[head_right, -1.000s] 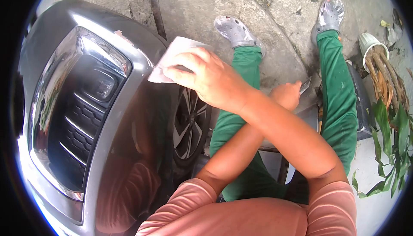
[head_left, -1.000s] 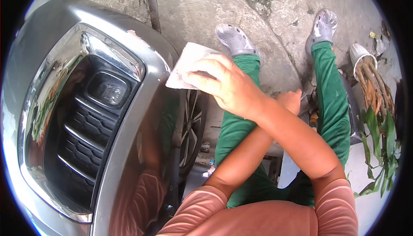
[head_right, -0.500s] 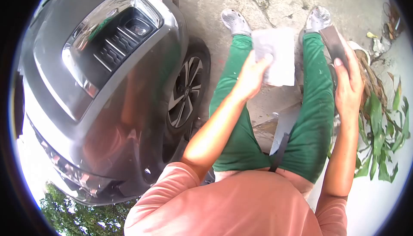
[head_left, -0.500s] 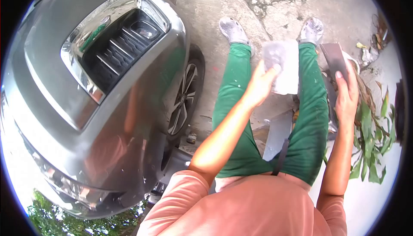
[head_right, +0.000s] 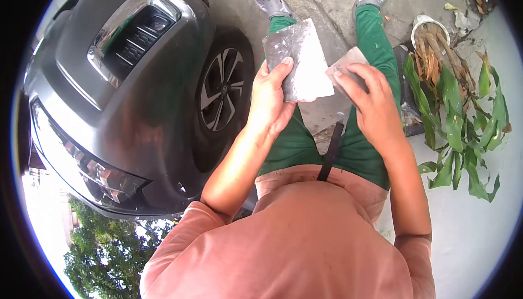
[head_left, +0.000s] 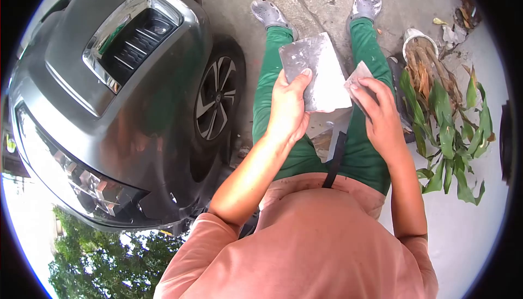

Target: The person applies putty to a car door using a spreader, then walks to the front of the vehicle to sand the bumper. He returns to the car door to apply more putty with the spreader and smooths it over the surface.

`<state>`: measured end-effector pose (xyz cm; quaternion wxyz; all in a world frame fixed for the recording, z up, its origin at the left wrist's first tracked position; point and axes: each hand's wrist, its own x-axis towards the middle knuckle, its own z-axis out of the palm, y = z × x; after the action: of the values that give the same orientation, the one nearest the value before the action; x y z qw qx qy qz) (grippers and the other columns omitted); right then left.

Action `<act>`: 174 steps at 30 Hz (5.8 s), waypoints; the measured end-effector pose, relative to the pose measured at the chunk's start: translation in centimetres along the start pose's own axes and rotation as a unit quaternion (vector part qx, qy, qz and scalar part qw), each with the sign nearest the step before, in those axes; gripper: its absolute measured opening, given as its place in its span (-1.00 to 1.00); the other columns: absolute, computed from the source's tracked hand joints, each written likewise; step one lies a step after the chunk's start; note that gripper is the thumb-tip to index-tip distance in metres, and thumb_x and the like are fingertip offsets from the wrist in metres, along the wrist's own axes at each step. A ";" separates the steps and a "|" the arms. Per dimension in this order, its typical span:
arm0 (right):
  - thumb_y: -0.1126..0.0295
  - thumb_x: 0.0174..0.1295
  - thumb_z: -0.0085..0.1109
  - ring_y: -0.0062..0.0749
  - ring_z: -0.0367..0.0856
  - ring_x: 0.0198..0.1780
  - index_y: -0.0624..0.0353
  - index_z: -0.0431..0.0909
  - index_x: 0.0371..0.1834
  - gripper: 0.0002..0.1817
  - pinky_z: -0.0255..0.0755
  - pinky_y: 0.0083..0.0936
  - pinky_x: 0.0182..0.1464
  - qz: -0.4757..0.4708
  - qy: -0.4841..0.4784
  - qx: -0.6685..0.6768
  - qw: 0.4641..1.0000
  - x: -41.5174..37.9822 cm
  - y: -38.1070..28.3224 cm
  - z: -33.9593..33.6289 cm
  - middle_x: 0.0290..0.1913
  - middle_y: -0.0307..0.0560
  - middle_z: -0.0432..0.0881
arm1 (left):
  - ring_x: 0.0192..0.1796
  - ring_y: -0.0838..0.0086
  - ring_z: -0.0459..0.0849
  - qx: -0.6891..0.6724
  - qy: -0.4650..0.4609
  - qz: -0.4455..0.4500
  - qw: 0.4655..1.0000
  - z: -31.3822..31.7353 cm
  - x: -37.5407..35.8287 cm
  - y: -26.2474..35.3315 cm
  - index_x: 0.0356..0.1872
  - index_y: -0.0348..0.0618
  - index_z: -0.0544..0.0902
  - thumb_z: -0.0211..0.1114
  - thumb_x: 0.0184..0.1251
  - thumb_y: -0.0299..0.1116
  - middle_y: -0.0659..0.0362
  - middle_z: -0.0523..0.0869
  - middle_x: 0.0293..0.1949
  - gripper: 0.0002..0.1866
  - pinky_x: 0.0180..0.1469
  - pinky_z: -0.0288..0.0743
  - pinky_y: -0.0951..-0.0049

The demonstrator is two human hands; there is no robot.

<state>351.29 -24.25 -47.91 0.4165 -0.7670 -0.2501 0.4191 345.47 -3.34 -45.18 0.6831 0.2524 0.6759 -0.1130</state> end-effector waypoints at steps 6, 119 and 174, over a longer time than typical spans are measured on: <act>0.79 0.00 0.08 -0.03 0.43 0.38 -0.02 0.56 0.32 -0.26 0.26 -0.11 0.40 0.062 0.016 -0.085 0.994 -1.0 1.1 -1.8 0.33 -0.11 0.51 | 0.07 0.52 0.64 0.188 0.022 0.204 0.960 1.7 -2.2 2.8 0.30 -0.31 0.44 0.17 0.59 -0.44 0.10 0.68 0.07 -0.64 0.18 0.52 0.45; 0.41 0.25 0.18 -0.01 0.43 0.33 -0.10 0.50 0.43 -0.40 0.38 0.00 0.30 -0.057 0.125 0.079 0.987 15.0 -36.9 16.2 0.36 0.02 0.37 | -0.01 0.46 0.67 0.199 -0.053 -0.011 0.978 -18.8 4.0 3.6 0.18 -0.30 0.53 0.20 0.55 -0.37 0.13 0.73 -0.02 -0.69 0.11 0.52 0.39; 0.25 0.27 0.12 -0.14 0.45 0.34 -0.21 0.53 0.38 -0.46 0.33 0.12 0.34 -0.128 0.117 -0.043 0.984 17.6 -31.4 15.8 0.35 -0.20 0.46 | -0.01 0.47 0.66 0.296 -0.104 0.099 0.944 -23.7 7.6 -2.1 0.19 -0.31 0.50 0.18 0.57 -0.37 0.13 0.71 -0.01 -0.69 0.09 0.53 0.39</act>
<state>346.02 12.03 -33.65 0.4596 -0.7897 -0.3139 0.2580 324.32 8.13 -52.07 0.6515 0.4961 0.5088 -0.2655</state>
